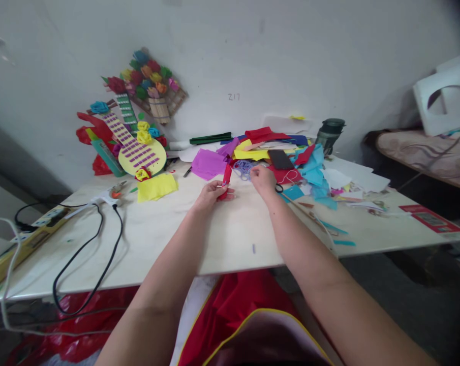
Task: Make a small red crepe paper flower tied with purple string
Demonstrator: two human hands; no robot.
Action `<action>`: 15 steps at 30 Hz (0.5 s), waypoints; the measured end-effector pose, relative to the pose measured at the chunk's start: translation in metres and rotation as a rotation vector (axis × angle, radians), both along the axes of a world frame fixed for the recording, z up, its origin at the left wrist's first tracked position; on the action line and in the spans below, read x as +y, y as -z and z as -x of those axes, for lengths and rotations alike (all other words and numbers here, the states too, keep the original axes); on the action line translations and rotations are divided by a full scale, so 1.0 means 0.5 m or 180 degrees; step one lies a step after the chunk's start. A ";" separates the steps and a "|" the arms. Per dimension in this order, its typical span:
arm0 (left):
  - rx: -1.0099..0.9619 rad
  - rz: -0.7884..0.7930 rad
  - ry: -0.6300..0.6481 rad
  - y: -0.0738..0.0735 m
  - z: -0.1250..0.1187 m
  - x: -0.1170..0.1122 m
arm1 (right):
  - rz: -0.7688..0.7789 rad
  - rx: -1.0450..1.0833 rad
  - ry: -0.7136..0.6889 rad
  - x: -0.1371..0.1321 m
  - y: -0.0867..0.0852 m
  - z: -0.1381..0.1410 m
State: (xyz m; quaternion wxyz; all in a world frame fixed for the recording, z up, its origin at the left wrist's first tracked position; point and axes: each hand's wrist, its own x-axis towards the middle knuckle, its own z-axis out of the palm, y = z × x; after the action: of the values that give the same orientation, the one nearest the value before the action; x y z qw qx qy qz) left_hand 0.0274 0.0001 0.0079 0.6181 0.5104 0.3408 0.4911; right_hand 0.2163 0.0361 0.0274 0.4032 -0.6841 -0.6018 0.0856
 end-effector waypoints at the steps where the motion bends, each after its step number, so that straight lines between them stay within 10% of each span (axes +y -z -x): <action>1: -0.0040 0.0020 -0.0010 0.001 -0.001 0.001 | 0.0175 -0.0320 0.0227 -0.001 -0.008 -0.012; 15: -0.0330 0.0097 -0.0190 0.011 -0.007 0.011 | 0.1555 -0.1377 0.0567 -0.002 -0.026 -0.080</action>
State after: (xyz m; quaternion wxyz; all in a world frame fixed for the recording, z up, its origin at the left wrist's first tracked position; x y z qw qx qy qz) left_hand 0.0311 0.0054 0.0024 0.6278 0.4645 0.3308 0.5298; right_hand 0.2561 0.0351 0.0405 0.0962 -0.8127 -0.5730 0.0447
